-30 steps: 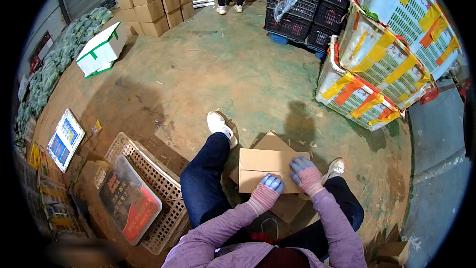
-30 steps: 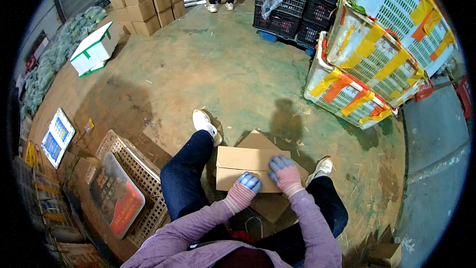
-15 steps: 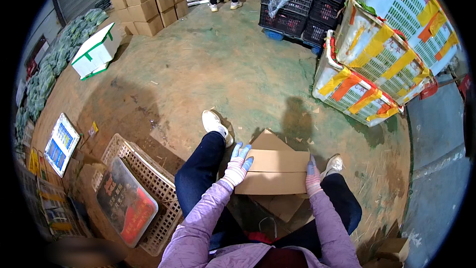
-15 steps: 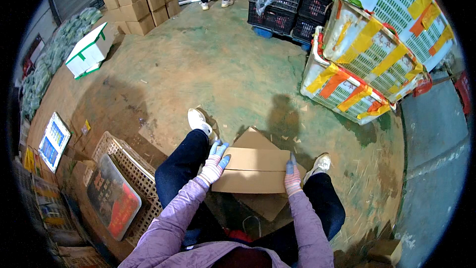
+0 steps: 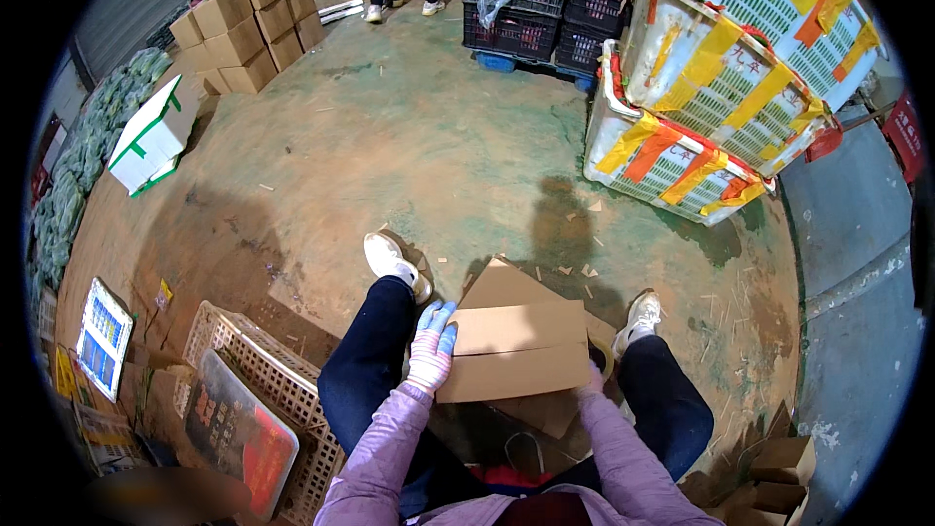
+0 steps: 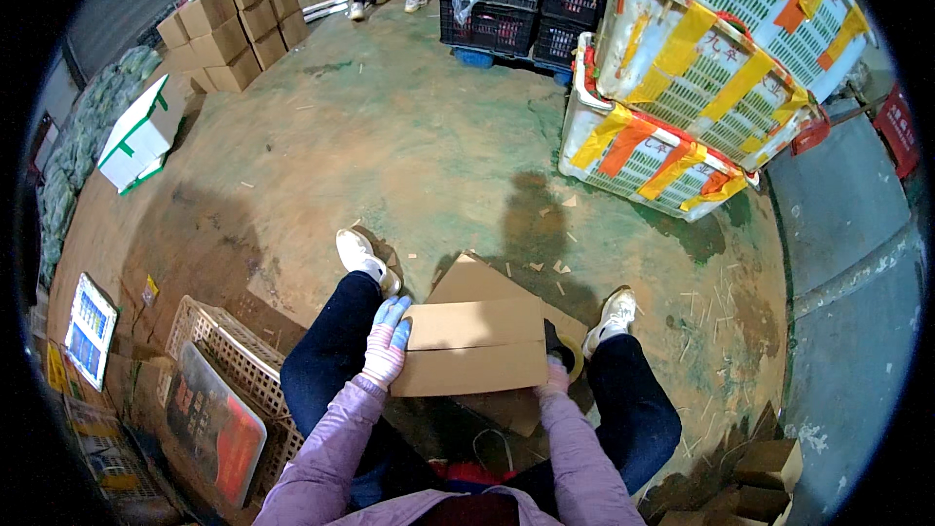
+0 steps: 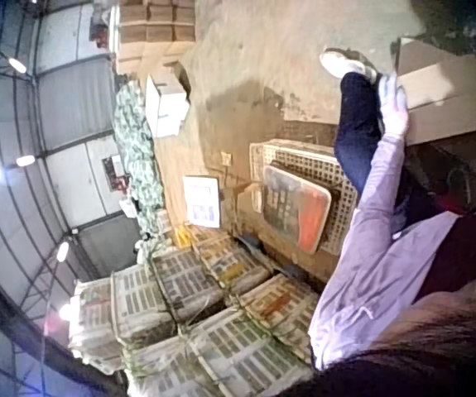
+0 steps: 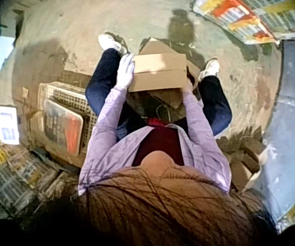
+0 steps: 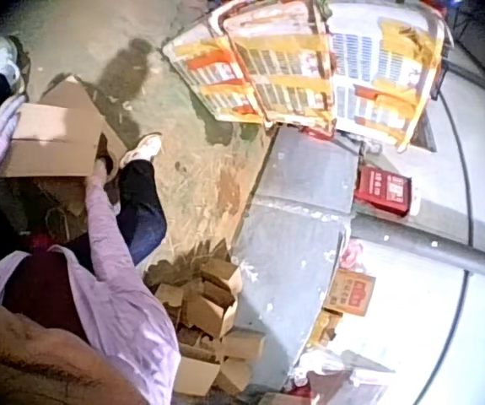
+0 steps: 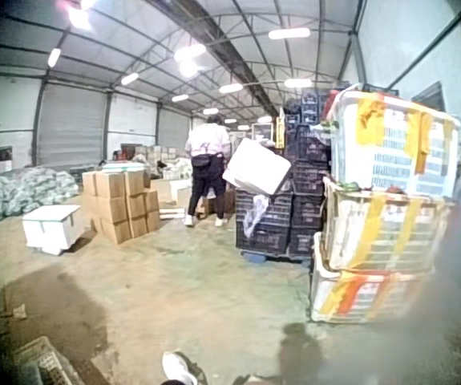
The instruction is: The person assembles cardboard boxes by hand, folding the flaps and securing the bottom with a tape dispenser.
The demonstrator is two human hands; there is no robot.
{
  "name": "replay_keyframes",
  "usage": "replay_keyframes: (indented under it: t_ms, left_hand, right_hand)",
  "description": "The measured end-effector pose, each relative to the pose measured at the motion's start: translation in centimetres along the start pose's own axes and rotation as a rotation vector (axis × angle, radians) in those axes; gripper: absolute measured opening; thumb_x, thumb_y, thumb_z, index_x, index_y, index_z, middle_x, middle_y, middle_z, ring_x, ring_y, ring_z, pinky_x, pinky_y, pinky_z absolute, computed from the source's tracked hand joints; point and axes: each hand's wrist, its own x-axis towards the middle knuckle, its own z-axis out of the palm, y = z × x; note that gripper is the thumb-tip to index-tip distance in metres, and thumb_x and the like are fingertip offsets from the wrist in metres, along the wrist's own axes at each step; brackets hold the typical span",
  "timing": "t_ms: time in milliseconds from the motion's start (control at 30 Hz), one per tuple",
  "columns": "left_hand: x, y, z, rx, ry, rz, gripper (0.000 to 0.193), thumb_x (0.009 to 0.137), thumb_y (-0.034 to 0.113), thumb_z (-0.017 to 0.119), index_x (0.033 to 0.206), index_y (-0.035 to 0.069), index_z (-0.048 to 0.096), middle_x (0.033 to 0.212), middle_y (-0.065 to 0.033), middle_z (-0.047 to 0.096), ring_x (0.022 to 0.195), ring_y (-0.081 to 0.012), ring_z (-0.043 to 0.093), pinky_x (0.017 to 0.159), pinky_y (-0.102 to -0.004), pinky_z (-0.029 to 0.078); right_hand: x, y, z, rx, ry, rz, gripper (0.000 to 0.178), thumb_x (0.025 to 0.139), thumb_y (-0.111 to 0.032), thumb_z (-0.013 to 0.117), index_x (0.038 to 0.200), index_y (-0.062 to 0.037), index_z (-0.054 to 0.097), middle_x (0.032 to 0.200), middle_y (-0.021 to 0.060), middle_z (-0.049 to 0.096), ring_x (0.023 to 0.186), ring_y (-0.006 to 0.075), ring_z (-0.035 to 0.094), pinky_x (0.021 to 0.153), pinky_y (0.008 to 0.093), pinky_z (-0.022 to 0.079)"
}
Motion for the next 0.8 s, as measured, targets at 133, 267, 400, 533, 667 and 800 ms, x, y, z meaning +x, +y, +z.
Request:
replay_keyframes:
  t_ms: [133,267,400,533,667,800]
  left_hand:
    - [0.0,-0.1,0.0,-0.034,0.001,-0.022,0.035,0.085,0.008,0.050,0.120,0.010,0.054,0.125,-0.0206,0.044,0.116,-0.0341,0.043,0.098,-0.0344,0.034]
    - [-0.2,0.2,-0.4,-0.050,-0.010,-0.028,0.035,0.085,0.007,0.049,0.120,0.010,0.054,0.126,-0.0197,0.043,0.116,-0.0328,0.043,0.098,-0.0339,0.033]
    - [-0.1,0.2,-0.6,-0.033,-0.015,-0.041,0.035,0.085,0.008,0.049,0.120,0.009,0.053,0.126,-0.0195,0.043,0.115,-0.0322,0.044,0.098,-0.0339,0.034]
    - [-0.2,0.4,-0.5,-0.061,0.001,-0.037,0.035,0.085,0.009,0.050,0.120,0.009,0.053,0.124,-0.0198,0.044,0.114,-0.0322,0.045,0.097,-0.0340,0.034]
    - [0.3,0.7,0.8,-0.161,-0.035,-0.012,0.034,0.084,0.008,0.051,0.118,0.009,0.054,0.122,-0.0207,0.044,0.110,-0.0345,0.047,0.093,-0.0345,0.037]
    - [0.4,0.0,0.9,-0.117,0.009,-0.022,0.034,0.084,0.008,0.053,0.117,0.010,0.054,0.123,-0.0210,0.044,0.110,-0.0357,0.047,0.094,-0.0354,0.038]
  right_hand:
    - [0.0,-0.4,2.7,0.064,0.188,-0.046,0.049,0.088,-0.042,0.036,0.106,-0.0039,0.059,0.103,0.0210,0.060,0.095,0.0357,0.058,0.080,0.0453,0.047]
    - [0.5,-0.4,3.7,-0.061,0.141,0.023,0.041,0.088,-0.037,0.038,0.101,-0.0039,0.058,0.098,0.0181,0.060,0.091,0.0338,0.057,0.079,0.0428,0.046]
    - [0.7,-1.5,3.4,-0.154,0.094,0.096,0.033,0.088,-0.032,0.041,0.096,-0.0039,0.057,0.093,0.0152,0.060,0.086,0.0319,0.057,0.077,0.0404,0.046]
    - [1.9,-1.1,-1.3,-0.108,0.119,0.181,0.026,0.088,-0.026,0.044,0.090,-0.0039,0.056,0.087,0.0123,0.060,0.082,0.0299,0.056,0.075,0.0379,0.045]
    - [4.4,1.2,-10.5,0.861,0.272,0.044,0.025,0.079,-0.026,0.060,0.090,-0.0035,0.058,0.084,0.0048,0.059,0.075,0.0196,0.054,0.068,0.0317,0.044]
    - [-0.4,-6.9,-22.2,1.020,0.277,-0.275,0.034,0.076,-0.033,0.063,0.089,-0.0008,0.061,0.079,0.0025,0.060,0.068,0.0112,0.053,0.063,0.0258,0.044]
